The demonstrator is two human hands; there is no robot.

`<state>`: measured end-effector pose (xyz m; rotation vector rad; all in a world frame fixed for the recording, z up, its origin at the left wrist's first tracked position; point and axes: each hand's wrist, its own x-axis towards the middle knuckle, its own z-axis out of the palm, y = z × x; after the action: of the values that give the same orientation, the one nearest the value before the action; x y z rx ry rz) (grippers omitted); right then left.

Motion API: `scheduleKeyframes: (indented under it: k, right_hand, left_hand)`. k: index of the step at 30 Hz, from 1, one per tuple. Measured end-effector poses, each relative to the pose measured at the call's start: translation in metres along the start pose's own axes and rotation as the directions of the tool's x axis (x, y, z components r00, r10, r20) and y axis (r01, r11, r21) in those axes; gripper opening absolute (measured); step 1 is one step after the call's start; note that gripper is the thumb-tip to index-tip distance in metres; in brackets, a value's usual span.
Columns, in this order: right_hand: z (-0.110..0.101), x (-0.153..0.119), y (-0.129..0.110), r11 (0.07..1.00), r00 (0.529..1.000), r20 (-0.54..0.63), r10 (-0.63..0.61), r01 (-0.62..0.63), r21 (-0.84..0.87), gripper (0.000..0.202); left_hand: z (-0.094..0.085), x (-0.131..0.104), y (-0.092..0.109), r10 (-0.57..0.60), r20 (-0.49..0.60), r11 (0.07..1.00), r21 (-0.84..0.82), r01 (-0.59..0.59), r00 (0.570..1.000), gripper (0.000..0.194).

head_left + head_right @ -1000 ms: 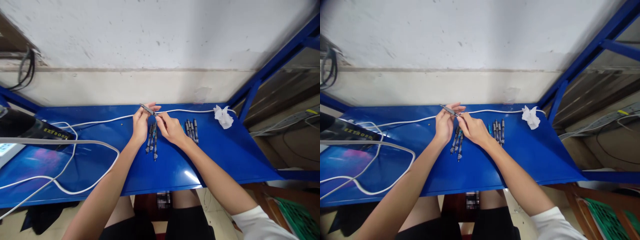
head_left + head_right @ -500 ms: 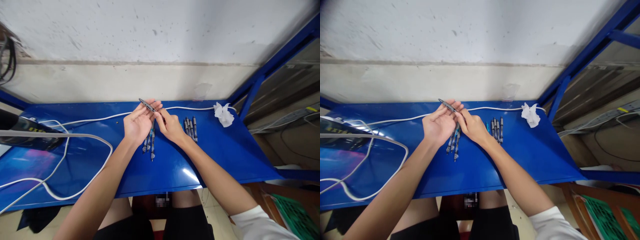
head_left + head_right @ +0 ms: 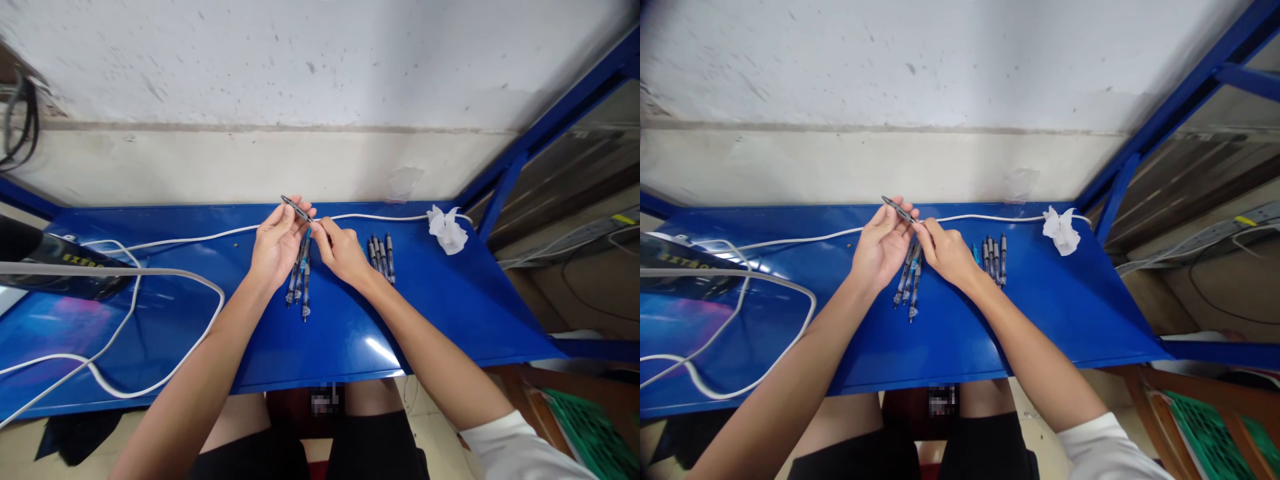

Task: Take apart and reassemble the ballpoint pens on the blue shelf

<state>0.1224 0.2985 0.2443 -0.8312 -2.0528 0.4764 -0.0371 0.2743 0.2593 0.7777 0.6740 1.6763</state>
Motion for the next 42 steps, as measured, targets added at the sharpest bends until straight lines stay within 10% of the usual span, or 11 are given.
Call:
scheduleKeyframes:
  k: [29,36,42]
  right_hand:
    - [-0.007,0.001,0.003,0.962,0.990,0.127,-0.054,0.086,-0.258,0.049]
    - [-0.010,0.001,0.004,0.959,0.996,0.086,-0.038,0.061,-0.278,0.037]
    - [-0.010,0.002,0.004,0.958,0.993,0.114,0.023,0.011,-0.288,0.039]
  left_hand:
    - [0.000,0.002,-0.007,0.191,-0.224,0.969,0.199,-0.147,0.956,0.029]
    - [0.006,-0.002,0.001,0.065,-0.040,0.991,0.116,-0.060,0.997,0.035]
    - [0.002,-0.001,-0.002,0.098,-0.089,0.983,0.163,-0.083,0.991,0.024]
